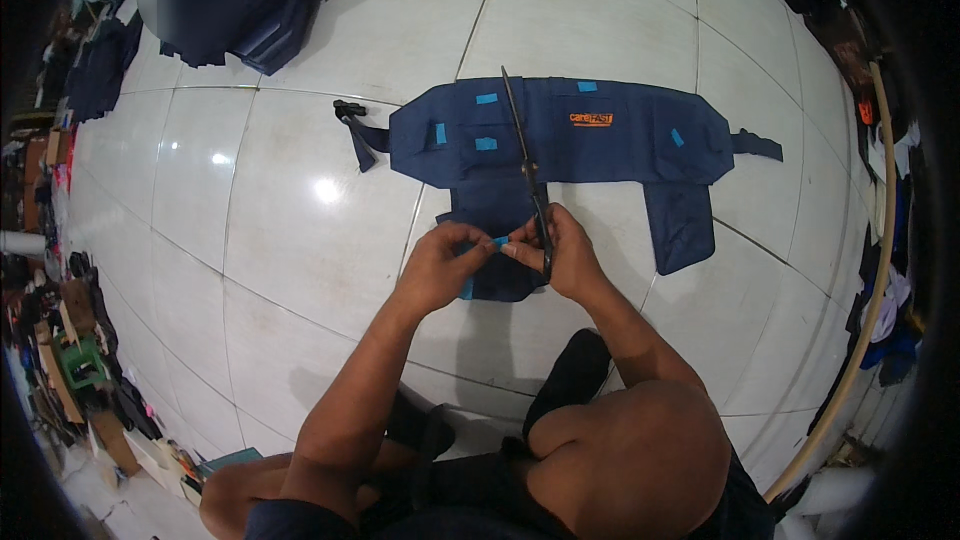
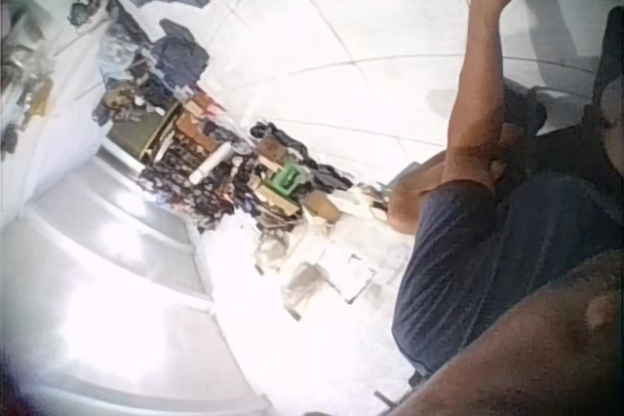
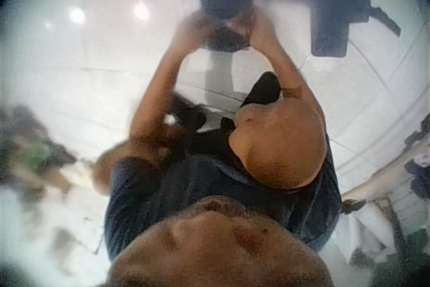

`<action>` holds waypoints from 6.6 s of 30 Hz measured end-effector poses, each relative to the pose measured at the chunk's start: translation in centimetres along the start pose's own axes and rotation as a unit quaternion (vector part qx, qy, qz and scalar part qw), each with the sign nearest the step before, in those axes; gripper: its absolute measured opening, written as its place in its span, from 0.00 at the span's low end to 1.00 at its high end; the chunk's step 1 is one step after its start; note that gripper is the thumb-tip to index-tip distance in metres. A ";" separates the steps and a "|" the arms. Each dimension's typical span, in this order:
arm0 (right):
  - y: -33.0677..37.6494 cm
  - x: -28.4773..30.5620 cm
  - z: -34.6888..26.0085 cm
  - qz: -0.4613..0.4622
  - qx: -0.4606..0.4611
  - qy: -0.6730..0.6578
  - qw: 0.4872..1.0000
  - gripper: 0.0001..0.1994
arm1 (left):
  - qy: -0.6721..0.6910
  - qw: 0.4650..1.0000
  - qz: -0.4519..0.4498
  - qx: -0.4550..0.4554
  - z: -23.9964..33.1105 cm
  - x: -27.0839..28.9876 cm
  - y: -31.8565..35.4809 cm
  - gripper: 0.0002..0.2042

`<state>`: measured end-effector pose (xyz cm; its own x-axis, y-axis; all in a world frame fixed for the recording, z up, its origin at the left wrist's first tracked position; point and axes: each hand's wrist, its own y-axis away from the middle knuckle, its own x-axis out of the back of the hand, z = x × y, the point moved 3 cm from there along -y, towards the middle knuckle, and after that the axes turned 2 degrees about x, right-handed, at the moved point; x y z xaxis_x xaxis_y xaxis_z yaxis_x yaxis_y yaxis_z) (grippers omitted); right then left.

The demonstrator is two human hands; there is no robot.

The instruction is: The person uses shears to cut a strip of blue textile from a larger blue fabric piece on the floor, then walks over to a fan to retrieve and cut other black textile components.

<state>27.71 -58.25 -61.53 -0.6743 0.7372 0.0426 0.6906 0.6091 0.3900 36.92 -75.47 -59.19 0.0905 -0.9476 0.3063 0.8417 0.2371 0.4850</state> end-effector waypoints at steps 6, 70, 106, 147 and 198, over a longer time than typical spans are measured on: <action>-0.3 -0.9 0.1 0.010 -0.001 0.038 0.999 0.15 | -0.033 0.999 -0.005 0.034 0.1 0.7 0.3 0.12; -6.1 -2.3 -0.9 0.170 -0.073 0.360 0.914 0.19 | -0.258 0.961 0.059 -0.082 -0.6 0.3 -3.8 0.18; -6.5 -0.9 1.0 0.173 -0.034 0.367 0.913 0.24 | -0.400 0.912 -0.039 -0.079 0.2 -1.6 -4.7 0.22; 8.3 4.7 5.7 0.220 -0.007 0.076 0.972 0.18 | -0.015 0.993 -0.105 0.056 -0.7 -3.6 3.4 0.13; 11.3 4.9 4.2 0.064 0.006 0.059 0.996 0.20 | 0.134 0.985 -0.079 0.077 2.5 -5.4 2.6 0.13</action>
<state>33.32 -46.58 -60.80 -0.6066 0.7694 0.2001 0.7752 0.5167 0.3634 37.28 -69.16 -57.54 0.1200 -0.9928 0.0001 0.7683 0.0929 0.6333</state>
